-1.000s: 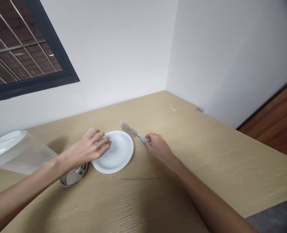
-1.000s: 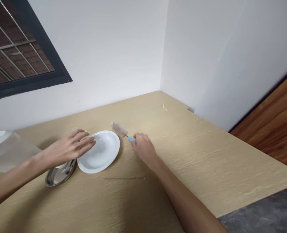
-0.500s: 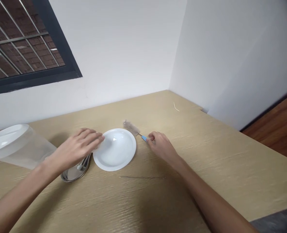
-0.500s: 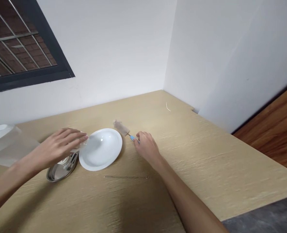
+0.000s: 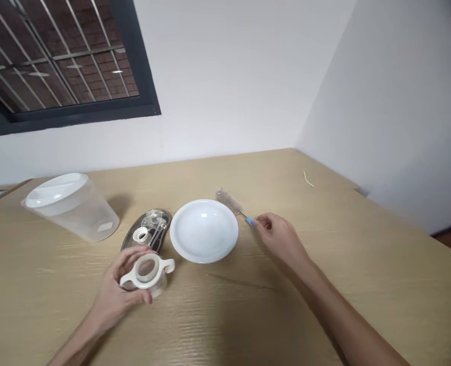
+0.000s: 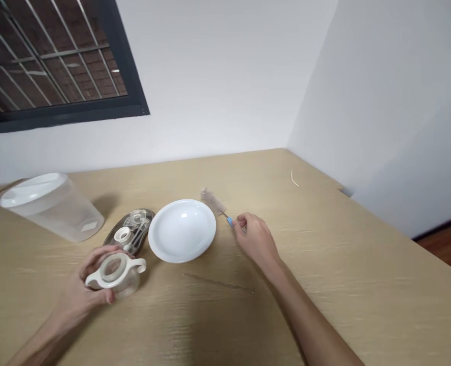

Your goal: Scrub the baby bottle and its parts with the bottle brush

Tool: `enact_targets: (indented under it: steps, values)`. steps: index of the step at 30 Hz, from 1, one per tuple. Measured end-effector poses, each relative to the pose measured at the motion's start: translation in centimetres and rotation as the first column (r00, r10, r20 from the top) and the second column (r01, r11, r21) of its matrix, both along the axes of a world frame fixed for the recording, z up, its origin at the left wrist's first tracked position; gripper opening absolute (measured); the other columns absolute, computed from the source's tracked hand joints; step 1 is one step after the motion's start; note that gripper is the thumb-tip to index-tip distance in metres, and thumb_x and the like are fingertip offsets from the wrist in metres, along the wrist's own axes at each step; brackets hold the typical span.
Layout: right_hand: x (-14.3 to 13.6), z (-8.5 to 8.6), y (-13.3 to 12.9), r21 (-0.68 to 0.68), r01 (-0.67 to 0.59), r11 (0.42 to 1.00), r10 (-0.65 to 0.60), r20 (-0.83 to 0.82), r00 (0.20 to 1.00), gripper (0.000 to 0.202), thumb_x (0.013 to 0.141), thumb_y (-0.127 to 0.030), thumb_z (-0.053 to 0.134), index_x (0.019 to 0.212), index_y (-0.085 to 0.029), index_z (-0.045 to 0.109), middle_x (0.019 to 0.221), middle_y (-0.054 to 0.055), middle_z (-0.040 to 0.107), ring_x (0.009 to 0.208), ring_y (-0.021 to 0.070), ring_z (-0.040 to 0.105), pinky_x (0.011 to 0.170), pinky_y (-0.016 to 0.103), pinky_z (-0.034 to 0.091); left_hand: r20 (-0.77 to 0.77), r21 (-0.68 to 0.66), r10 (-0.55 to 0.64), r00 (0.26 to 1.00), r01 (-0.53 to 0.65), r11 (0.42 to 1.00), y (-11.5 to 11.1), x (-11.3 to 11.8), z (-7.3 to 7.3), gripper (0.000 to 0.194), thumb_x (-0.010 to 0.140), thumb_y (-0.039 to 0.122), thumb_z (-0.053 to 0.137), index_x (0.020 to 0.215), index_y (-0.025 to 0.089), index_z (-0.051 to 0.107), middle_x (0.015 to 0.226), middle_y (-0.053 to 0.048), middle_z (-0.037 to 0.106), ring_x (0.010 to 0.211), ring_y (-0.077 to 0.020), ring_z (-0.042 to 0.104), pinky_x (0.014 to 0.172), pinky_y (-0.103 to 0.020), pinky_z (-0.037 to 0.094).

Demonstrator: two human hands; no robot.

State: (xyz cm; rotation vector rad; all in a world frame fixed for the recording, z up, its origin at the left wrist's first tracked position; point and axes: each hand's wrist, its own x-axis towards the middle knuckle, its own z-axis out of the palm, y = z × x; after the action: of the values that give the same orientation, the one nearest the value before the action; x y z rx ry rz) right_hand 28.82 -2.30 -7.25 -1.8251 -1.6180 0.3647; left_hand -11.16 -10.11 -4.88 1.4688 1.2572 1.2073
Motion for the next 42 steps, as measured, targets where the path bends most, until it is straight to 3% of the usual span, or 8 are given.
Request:
enact_targets:
  steps: [17, 24, 28, 31, 33, 35, 39, 42]
  values:
    - [-0.3, 0.8, 0.0, 0.016, 0.058, 0.998, -0.058, -0.009, 0.998, 0.041, 0.086, -0.055, 0.051, 0.094, -0.018, 0.066, 0.093, 0.011, 0.073, 0.088, 0.0258, 0.066, 0.077, 0.036, 0.046, 0.130, -0.030, -0.156, 0.979, 0.162, 0.986, 0.4, 2.4, -2.5, 0.073, 0.048, 0.023, 0.098, 0.112, 0.025, 0.061, 0.105, -0.007, 0.076, 0.090, -0.0242, 0.072, 0.074, -0.030, 0.058]
    - [0.2, 0.9, 0.5, 0.028, 0.112, 0.993, -0.110, -0.055, 0.992, 0.042, 0.078, -0.059, 0.053, 0.085, -0.021, 0.066, 0.086, 0.011, 0.073, 0.081, 0.0285, 0.066, 0.073, 0.040, 0.047, 0.114, -0.001, -0.176, 0.978, 0.178, 0.984, 0.8, 2.2, -3.2, 0.079, 0.050, 0.034, 0.098, 0.119, 0.030, 0.059, 0.124, -0.011, 0.071, 0.103, -0.0304, 0.072, 0.083, -0.039, 0.059]
    - [0.8, 0.8, 0.7, 0.052, 0.149, 0.987, -0.145, -0.065, 0.987, 0.044, 0.075, -0.064, 0.053, 0.085, -0.023, 0.066, 0.085, 0.010, 0.073, 0.077, 0.0289, 0.066, 0.069, 0.040, 0.047, 0.017, 0.062, -0.177, 0.984, 0.176, 0.982, 0.9, 1.1, -3.3, 0.099, 0.040, 0.049, 0.098, 0.128, 0.030, 0.055, 0.136, -0.016, 0.065, 0.123, -0.0373, 0.062, 0.103, -0.048, 0.052]
    - [0.9, 1.1, 0.7, 0.059, 0.184, 0.981, -0.180, -0.063, 0.982, 0.046, 0.074, -0.066, 0.050, 0.086, -0.024, 0.066, 0.085, 0.011, 0.073, 0.076, 0.0296, 0.065, 0.070, 0.042, 0.047, -0.089, 0.175, -0.084, 0.992, 0.099, 0.980, 1.0, -0.6, -1.8, 0.085, 0.060, 0.065, 0.084, 0.131, 0.028, 0.056, 0.138, -0.016, 0.063, 0.131, -0.0367, 0.056, 0.111, -0.051, 0.044]
    - [1.0, 1.3, 0.6, 0.079, 0.193, 0.978, -0.188, -0.069, 0.980, 0.046, 0.075, -0.066, 0.049, 0.085, -0.024, 0.065, 0.085, 0.011, 0.073, 0.076, 0.0300, 0.065, 0.070, 0.042, 0.048, -0.132, 0.244, 0.066, 0.989, -0.032, 0.969, 1.4, -1.9, 0.1, 0.050, 0.088, 0.057, 0.063, 0.126, 0.025, 0.059, 0.127, -0.014, 0.069, 0.123, -0.0309, 0.063, 0.105, -0.048, 0.049]
    - [1.0, 1.3, 0.7, 0.099, 0.190, 0.977, -0.183, -0.072, 0.980, 0.045, 0.075, -0.064, 0.048, 0.085, -0.023, 0.065, 0.084, 0.011, 0.073, 0.075, 0.0301, 0.066, 0.069, 0.042, 0.048, -0.190, 0.316, 0.230, 0.955, -0.162, 0.935, 2.3, -3.2, 2.4, 0.029, 0.098, 0.046, 0.051, 0.106, 0.022, 0.066, 0.103, -0.010, 0.077, 0.103, -0.0256, 0.071, 0.095, -0.041, 0.055]
    - [1.2, 0.9, 1.0, 0.109, 0.189, 0.976, -0.184, -0.058, 0.981, 0.046, 0.076, -0.063, 0.047, 0.085, -0.022, 0.065, 0.082, 0.011, 0.073, 0.073, 0.0294, 0.065, 0.069, 0.042, 0.049, -0.535, 0.383, 0.348, 0.770, -0.145, 0.912, 5.5, -5.0, 6.0, 0.048, 0.102, 0.046, 0.036, 0.077, 0.018, 0.067, 0.080, -0.006, 0.076, 0.080, -0.0207, 0.070, 0.080, -0.031, 0.054]
    - [1.3, 0.8, 1.0, 0.110, 0.187, 0.976, -0.180, -0.068, 0.981, 0.045, 0.076, -0.062, 0.047, 0.087, -0.022, 0.065, 0.084, 0.011, 0.073, 0.075, 0.0293, 0.065, 0.071, 0.042, 0.049, -0.651, 0.339, 0.303, 0.697, -0.090, 0.936, 8.4, -5.1, 6.9, 0.058, 0.102, 0.050, 0.035, 0.068, 0.017, 0.069, 0.065, -0.004, 0.071, 0.065, -0.0185, 0.065, 0.067, -0.027, 0.049]
